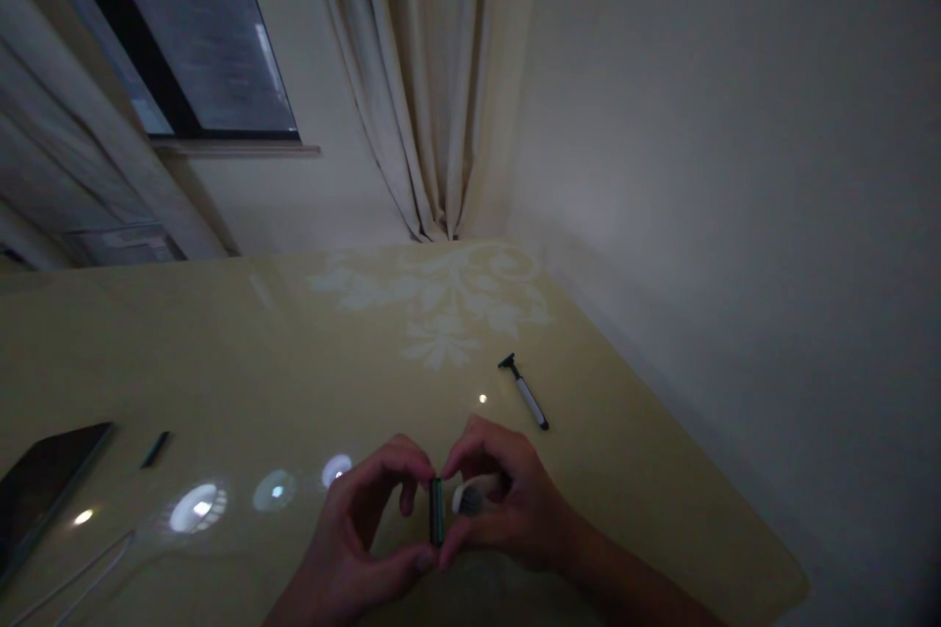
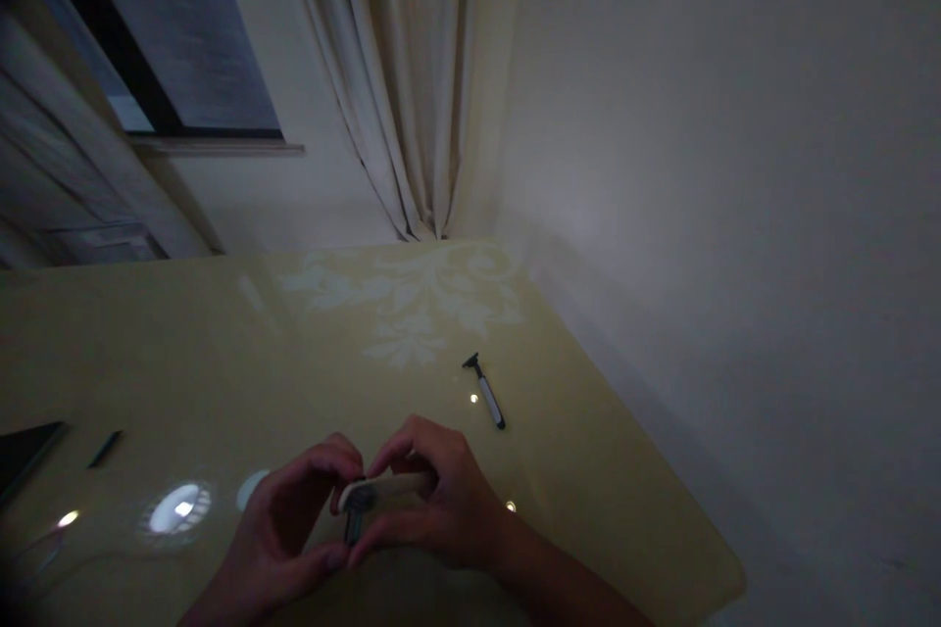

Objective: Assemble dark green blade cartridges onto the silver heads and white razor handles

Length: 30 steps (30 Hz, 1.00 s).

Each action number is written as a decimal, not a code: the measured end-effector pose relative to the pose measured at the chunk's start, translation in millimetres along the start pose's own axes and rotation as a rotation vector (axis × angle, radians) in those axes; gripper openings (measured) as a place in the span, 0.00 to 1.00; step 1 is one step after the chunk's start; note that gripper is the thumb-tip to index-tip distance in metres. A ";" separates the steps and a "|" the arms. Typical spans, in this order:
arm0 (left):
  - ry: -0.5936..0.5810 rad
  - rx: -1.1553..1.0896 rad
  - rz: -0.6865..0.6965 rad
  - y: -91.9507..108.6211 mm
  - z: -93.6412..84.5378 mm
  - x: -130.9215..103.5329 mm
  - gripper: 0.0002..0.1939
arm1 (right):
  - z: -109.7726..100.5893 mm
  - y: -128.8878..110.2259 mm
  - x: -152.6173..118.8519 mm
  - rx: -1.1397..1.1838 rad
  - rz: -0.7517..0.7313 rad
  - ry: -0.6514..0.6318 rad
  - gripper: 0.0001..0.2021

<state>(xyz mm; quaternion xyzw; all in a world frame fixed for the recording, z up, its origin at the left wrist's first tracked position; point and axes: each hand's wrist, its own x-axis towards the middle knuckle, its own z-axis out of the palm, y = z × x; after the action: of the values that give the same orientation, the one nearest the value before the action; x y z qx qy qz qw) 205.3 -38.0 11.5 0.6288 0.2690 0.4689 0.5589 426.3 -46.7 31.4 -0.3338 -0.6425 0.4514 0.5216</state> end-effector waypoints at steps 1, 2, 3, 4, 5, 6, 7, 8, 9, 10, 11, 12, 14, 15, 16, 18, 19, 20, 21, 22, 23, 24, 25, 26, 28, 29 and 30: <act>0.003 0.021 0.006 0.6 0.1 -0.5 0.20 | 1.1 -0.2 -0.2 0.042 0.052 -0.011 0.27; 0.011 0.039 0.013 0.8 0.1 -1.0 0.19 | 2.3 -0.4 -0.3 0.078 0.097 -0.015 0.27; 0.025 0.055 0.025 0.7 -0.2 -1.2 0.19 | 3.6 -0.6 -0.2 0.110 0.136 -0.015 0.28; 0.037 0.071 0.037 0.6 -0.5 -1.1 0.18 | 4.9 -0.9 -0.1 0.135 0.179 -0.017 0.28; 0.048 0.087 0.051 0.5 -0.8 -0.8 0.18 | 6.2 -1.2 0.0 0.157 0.221 -0.025 0.26; 0.057 0.103 0.067 0.6 -1.1 -0.1 0.18 | 7.4 -1.5 0.1 0.175 0.258 -0.038 0.25; 0.060 0.119 0.081 0.9 -1.3 0.7 0.18 | 8.6 -1.6 0.0 0.190 0.290 -0.051 0.23; 0.058 0.135 0.095 1.4 -1.3 1.6 0.19 | 9.7 -1.4 -0.3 0.205 0.319 -0.056 0.22; 0.057 0.147 0.110 2.0 -1.1 2.3 0.19 | 10.7 -0.8 -1.0 0.219 0.344 -0.047 0.23; 0.055 0.158 0.122 2.5 -0.8 2.8 0.19 | 11.5 0.2 -1.8 0.234 0.367 -0.027 0.23; 0.053 0.165 0.132 2.9 -0.5 2.9 0.19 | 12.1 1.4 -2.8 0.248 0.391 -0.007 0.23; 0.048 0.171 0.135 3.2 -0.2 2.7 0.20 | 12.5 2.8 -3.9 0.260 0.414 0.011 0.23; 0.044 0.175 0.125 3.4 0.5 1.6 0.20 | 12.7 5.5 -5.6 0.284 0.441 0.016 0.22; 0.048 0.174 0.116 3.4 0.9 1.0 0.21 | 12.7 6.4 -6.1 0.298 0.444 0.006 0.22; 0.054 0.174 0.108 3.5 1.2 0.6 0.22 | 12.7 6.9 -6.3 0.311 0.442 0.001 0.23; 0.063 0.168 0.110 4.1 1.8 0.8 0.25 | 13.2 6.6 -5.9 0.332 0.432 0.012 0.23; 0.063 0.163 0.120 4.5 2.1 1.3 0.26 | 13.8 5.8 -5.5 0.340 0.426 0.017 0.22; 0.062 0.159 0.128 4.9 2.4 2.1 0.26 | 14.7 4.8 -5.0 0.345 0.418 0.019 0.22; 0.059 0.156 0.137 5.1 2.5 2.9 0.25 | 15.9 3.8 -4.6 0.347 0.409 0.017 0.22; 0.057 0.155 0.138 5.1 2.6 3.6 0.24 | 17.1 2.8 -4.1 0.347 0.400 0.009 0.22; 0.057 0.157 0.136 4.7 2.5 4.0 0.23 | 18.2 1.9 -3.8 0.346 0.393 0.002 0.23; 0.056 0.161 0.134 4.1 2.3 4.1 0.22 | 19.0 1.3 -3.4 0.342 0.388 0.001 0.23; 0.051 0.165 0.133 3.4 2.0 4.0 0.22 | 19.2 0.8 -3.1 0.333 0.388 -0.001 0.24; 0.046 0.168 0.131 2.6 1.5 3.7 0.22 | 18.5 0.4 -2.7 0.320 0.385 0.000 0.25; 0.040 0.169 0.133 1.5 0.4 3.3 0.22 | 14.2 -0.8 -1.4 0.267 0.355 -0.019 0.25; 0.045 0.168 0.137 1.4 -0.2 3.3 0.22 | 10.7 -1.8 -0.5 0.219 0.321 -0.030 0.24; 0.055 0.170 0.142 1.7 -0.8 3.6 0.22 | 6.4 -3.2 0.7 0.151 0.272 -0.041 0.24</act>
<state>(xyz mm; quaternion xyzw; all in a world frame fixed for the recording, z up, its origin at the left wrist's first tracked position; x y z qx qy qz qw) 205.7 -34.9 14.1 0.6784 0.2780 0.4996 0.4614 420.0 -48.8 34.3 -0.3682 -0.5662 0.5717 0.4659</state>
